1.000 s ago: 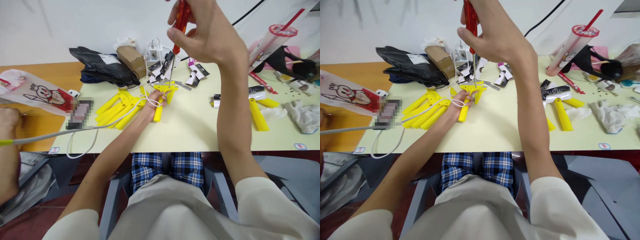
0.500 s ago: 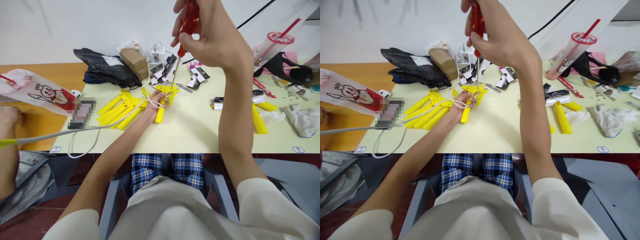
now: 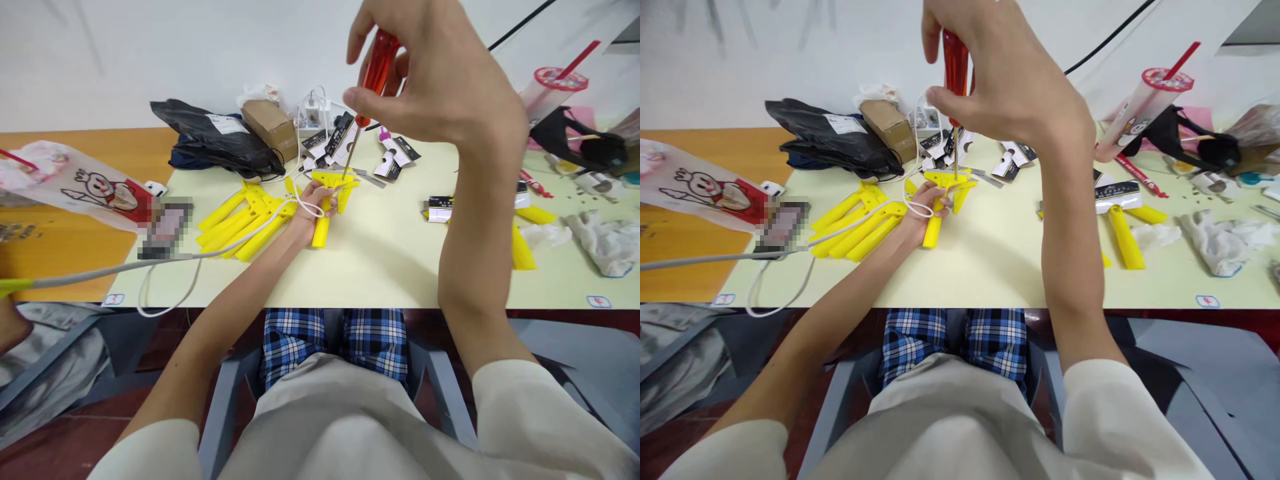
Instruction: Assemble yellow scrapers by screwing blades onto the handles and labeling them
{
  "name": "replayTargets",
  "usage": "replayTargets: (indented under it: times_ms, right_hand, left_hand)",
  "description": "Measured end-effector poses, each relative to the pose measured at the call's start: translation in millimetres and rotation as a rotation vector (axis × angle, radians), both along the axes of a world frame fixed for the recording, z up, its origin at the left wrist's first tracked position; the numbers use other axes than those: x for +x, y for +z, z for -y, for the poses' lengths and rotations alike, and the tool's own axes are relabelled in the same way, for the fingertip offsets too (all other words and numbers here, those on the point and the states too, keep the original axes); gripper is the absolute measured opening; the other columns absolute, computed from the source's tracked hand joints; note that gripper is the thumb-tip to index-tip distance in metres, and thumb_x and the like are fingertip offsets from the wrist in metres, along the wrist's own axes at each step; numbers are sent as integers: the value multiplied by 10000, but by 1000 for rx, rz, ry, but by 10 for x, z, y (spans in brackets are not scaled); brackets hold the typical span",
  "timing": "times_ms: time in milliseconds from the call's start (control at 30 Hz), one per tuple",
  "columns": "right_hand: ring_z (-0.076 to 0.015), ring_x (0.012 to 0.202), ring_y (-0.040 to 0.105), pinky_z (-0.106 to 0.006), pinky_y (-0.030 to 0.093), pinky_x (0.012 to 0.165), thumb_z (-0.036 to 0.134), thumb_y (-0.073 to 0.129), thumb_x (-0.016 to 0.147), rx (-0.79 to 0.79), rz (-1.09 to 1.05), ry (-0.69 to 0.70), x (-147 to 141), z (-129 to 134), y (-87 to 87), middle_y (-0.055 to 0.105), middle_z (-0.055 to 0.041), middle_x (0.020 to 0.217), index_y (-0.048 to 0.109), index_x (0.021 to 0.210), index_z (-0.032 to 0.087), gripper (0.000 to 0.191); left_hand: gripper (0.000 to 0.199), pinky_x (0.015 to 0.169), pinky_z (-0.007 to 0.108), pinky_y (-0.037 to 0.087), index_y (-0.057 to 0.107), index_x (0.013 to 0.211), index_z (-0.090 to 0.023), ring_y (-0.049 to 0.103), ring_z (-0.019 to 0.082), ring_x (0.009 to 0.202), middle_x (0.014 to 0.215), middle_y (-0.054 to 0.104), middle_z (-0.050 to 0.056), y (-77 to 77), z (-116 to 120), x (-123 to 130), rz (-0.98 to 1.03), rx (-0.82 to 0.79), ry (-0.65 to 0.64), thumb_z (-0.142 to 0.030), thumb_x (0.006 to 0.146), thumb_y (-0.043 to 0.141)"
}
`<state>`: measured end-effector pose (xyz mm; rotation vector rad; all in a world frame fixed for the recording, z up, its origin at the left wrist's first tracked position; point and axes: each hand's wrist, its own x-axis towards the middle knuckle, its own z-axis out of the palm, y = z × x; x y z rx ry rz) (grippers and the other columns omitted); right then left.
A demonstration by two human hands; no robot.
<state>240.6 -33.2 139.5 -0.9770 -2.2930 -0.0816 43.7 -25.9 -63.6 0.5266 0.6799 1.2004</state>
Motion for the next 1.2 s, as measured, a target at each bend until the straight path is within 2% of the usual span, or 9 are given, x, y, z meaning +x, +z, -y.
replayTargets:
  times_ms: [67,200,333,467,633,800,1000,1100,1200]
  right_hand:
    - [-189,823,640,-366,530,939,223,738,1003,41,-16,-39,-21,19,7,684,3,956,740,1275,180,275]
    - [-198,823,638,-337,516,832,42,632,899,-7,5,24,-69,37,17,743,-13,1018,656,1419,195,542]
    - [-209,811,627,-385,532,873,319,730,1014,-19,11,-70,-92,57,33,739,-28,1005,700,1225,222,234]
    - [-215,824,665,-371,530,797,211,662,997,-62,66,-43,-81,68,48,770,-21,999,664,1343,264,350]
    - [-242,796,722,-461,593,907,278,793,943,-112,-22,-171,6,134,90,787,-43,893,724,999,242,96]
    - [-234,700,708,-406,558,733,331,828,905,-223,34,-297,301,401,57,764,-49,756,808,986,220,138]
    - [-177,550,534,-359,355,591,508,664,1044,-449,238,-432,728,861,-360,647,-15,627,744,873,221,343]
    - [-194,623,560,-353,365,625,487,624,1070,-476,87,-481,889,1073,-717,658,-15,690,719,944,230,301]
    - [-183,635,532,-334,377,606,531,629,1075,-568,-197,-491,962,1207,-1083,605,0,703,713,985,232,324]
  left_hand:
    - [470,437,162,345,445,910,-244,624,57,575,799,643,-67,-7,-4,-1,-5,8,0,-14,742,820]
    - [458,443,167,339,442,931,-247,620,61,583,867,693,-43,-16,-9,6,-23,13,-15,-28,768,810]
    - [428,455,169,340,441,952,-247,612,63,597,921,723,-18,-28,-9,14,-30,22,-9,-25,798,774]
    - [436,453,169,334,440,973,-252,618,67,608,934,721,-19,-54,-9,10,-40,57,8,-50,806,788]
    - [449,444,171,356,443,1010,-255,642,69,610,989,740,-12,-91,-29,6,-80,106,28,-128,818,829]
    - [488,434,168,372,432,1009,-262,655,64,601,950,718,-47,-52,-60,-29,-154,160,38,-241,824,884]
    - [531,428,196,410,434,1043,-275,645,80,570,964,729,-41,122,-143,-147,-347,417,83,-417,844,906]
    - [388,476,233,480,507,1131,-269,669,98,588,1102,776,16,204,-242,-228,-604,667,89,-457,952,797]
    - [293,743,315,635,601,1313,-241,795,185,856,1317,788,106,256,-309,-299,-1003,934,133,-390,1063,632]
